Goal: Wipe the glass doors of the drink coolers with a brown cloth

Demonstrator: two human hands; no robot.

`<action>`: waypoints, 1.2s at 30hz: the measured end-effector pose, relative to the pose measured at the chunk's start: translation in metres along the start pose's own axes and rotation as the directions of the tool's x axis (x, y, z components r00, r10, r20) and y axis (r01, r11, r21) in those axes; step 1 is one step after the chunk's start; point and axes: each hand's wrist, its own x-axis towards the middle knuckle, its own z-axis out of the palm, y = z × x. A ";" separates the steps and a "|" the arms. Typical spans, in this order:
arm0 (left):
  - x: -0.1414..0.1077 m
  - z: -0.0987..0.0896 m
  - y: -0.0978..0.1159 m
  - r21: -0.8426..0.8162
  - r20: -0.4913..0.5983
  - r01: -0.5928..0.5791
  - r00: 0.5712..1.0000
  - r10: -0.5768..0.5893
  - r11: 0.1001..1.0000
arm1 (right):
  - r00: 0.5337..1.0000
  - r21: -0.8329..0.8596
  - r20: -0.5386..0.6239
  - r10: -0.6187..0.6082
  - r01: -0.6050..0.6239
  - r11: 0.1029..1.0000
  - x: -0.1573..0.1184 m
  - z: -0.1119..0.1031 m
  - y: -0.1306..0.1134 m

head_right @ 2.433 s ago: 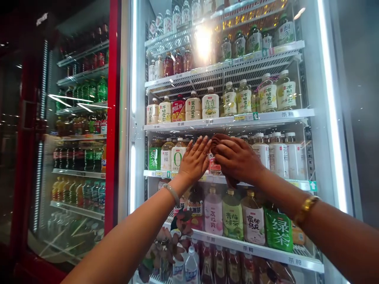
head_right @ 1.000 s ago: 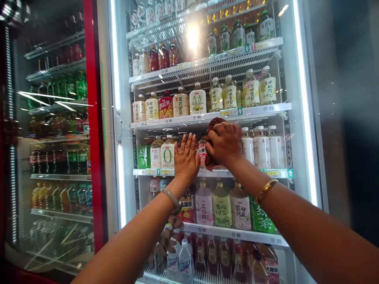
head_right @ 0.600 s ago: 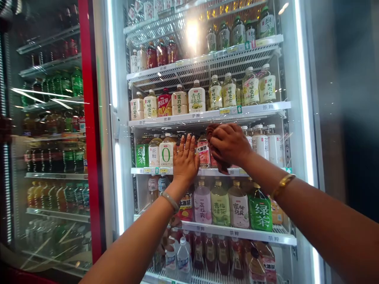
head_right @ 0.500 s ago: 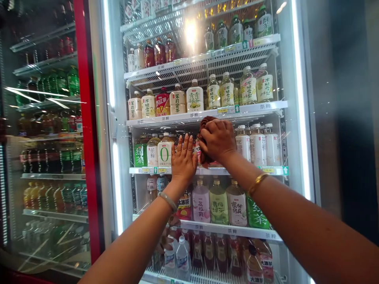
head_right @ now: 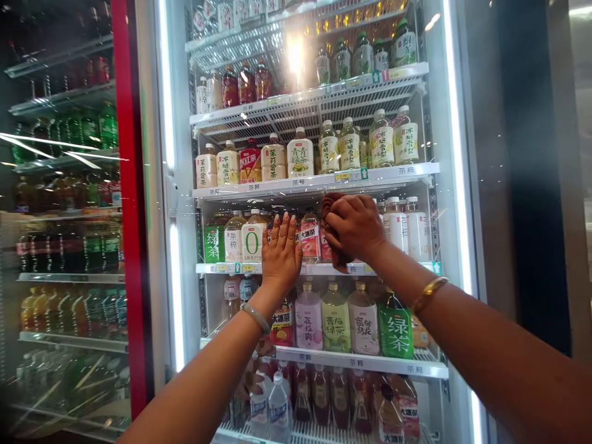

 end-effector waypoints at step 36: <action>0.029 0.020 0.125 -0.233 -0.089 -0.007 0.996 -0.014 0.972 | 0.963 -0.173 0.029 0.268 -0.259 0.950 -0.038 -0.025 0.053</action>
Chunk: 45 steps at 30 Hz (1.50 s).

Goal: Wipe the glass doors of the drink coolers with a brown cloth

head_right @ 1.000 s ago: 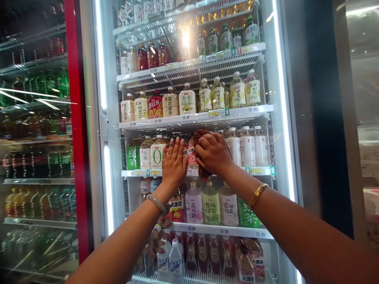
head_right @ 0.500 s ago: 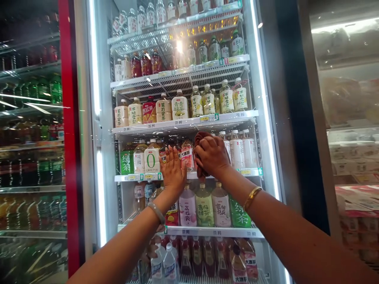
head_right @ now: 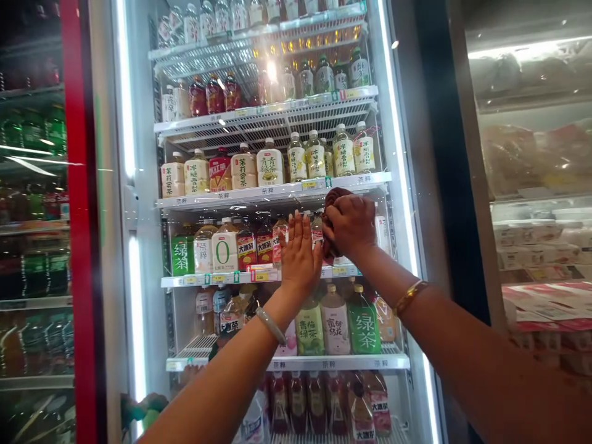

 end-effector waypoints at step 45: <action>-0.014 0.009 0.021 -0.012 0.156 -0.082 0.984 0.083 0.997 | 0.998 0.031 -0.017 0.054 -0.054 0.998 -0.068 -0.020 0.074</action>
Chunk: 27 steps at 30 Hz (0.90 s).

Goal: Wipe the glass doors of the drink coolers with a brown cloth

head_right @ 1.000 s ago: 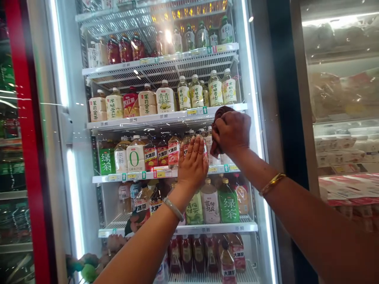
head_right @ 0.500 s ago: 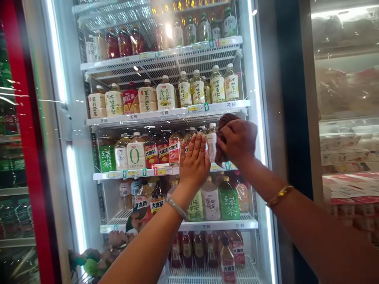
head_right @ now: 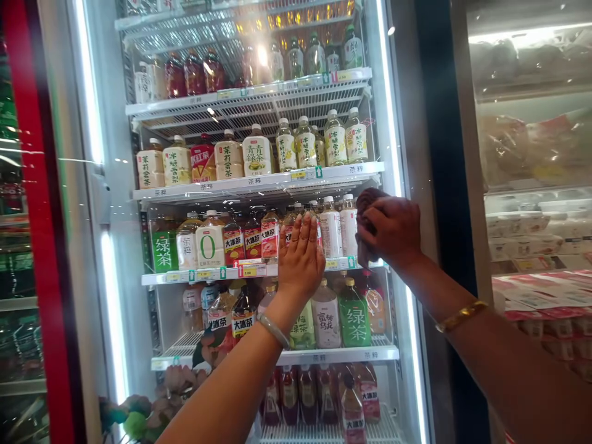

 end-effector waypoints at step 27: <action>-0.064 0.008 0.020 0.089 -0.001 0.033 0.999 -0.033 0.995 | 0.987 0.203 0.024 -0.158 0.150 0.968 -0.054 -0.027 -0.093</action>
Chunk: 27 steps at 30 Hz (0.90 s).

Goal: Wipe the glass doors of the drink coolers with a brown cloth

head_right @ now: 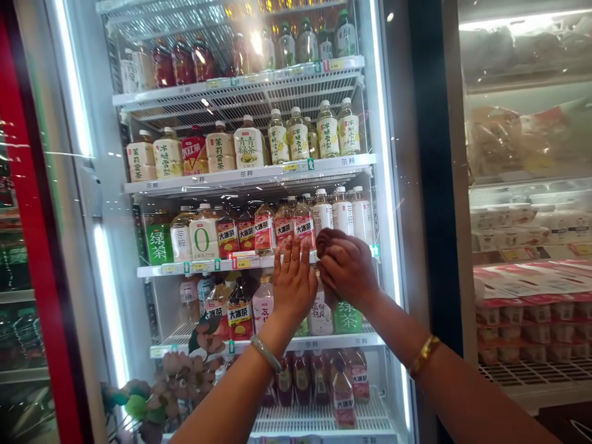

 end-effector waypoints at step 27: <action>-0.134 0.002 0.014 -0.109 0.023 0.078 0.997 -0.076 0.991 | 0.823 -0.076 -0.099 0.559 -0.566 0.821 -0.080 -0.002 -0.044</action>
